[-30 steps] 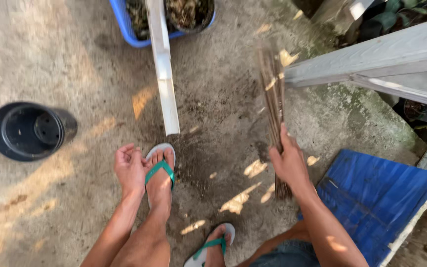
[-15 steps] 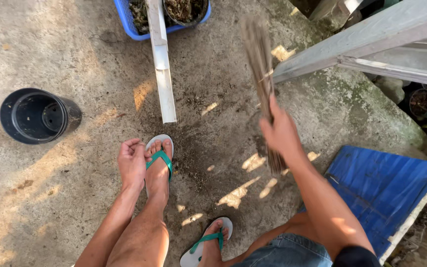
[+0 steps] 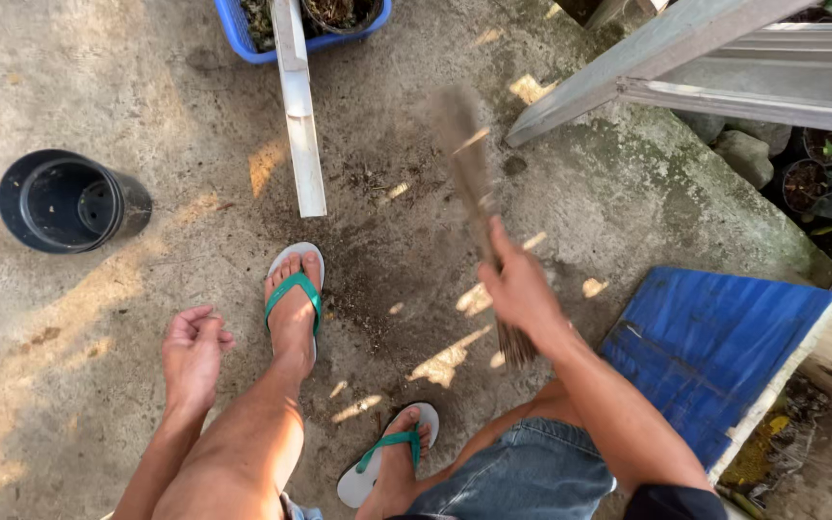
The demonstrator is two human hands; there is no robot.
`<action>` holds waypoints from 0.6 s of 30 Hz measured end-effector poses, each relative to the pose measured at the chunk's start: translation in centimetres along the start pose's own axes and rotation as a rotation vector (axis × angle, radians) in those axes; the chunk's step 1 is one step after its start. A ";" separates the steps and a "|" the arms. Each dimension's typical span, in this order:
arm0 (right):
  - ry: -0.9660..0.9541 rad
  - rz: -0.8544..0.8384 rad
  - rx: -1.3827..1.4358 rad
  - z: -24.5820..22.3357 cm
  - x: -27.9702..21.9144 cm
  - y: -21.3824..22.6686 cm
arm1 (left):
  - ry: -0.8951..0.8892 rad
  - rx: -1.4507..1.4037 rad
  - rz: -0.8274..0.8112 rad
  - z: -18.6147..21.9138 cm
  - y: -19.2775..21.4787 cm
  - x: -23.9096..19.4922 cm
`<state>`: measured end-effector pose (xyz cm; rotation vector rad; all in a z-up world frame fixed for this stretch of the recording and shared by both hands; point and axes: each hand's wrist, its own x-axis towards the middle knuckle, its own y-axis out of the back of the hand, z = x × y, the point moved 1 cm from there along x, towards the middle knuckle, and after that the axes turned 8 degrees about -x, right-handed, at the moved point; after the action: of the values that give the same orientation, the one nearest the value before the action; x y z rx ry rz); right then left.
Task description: The person sweeps debris on a concrete floor using a small hand broom, gathering dirt and leaves into a pile. They move a plastic bag and a plant pot out of the way, then continue sweeping and briefly switch to a long-handled broom before returning to the hand broom.
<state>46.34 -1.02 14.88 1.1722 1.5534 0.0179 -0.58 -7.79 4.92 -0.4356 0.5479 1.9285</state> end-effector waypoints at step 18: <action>-0.248 -0.065 -0.130 16.4 -8.5 7.6 | -0.037 0.258 -0.259 5.1 -1.8 2.4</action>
<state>62.44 -11.89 19.42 0.9822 1.3498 -0.0657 -0.20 -2.53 7.51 -0.2893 0.6721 1.5901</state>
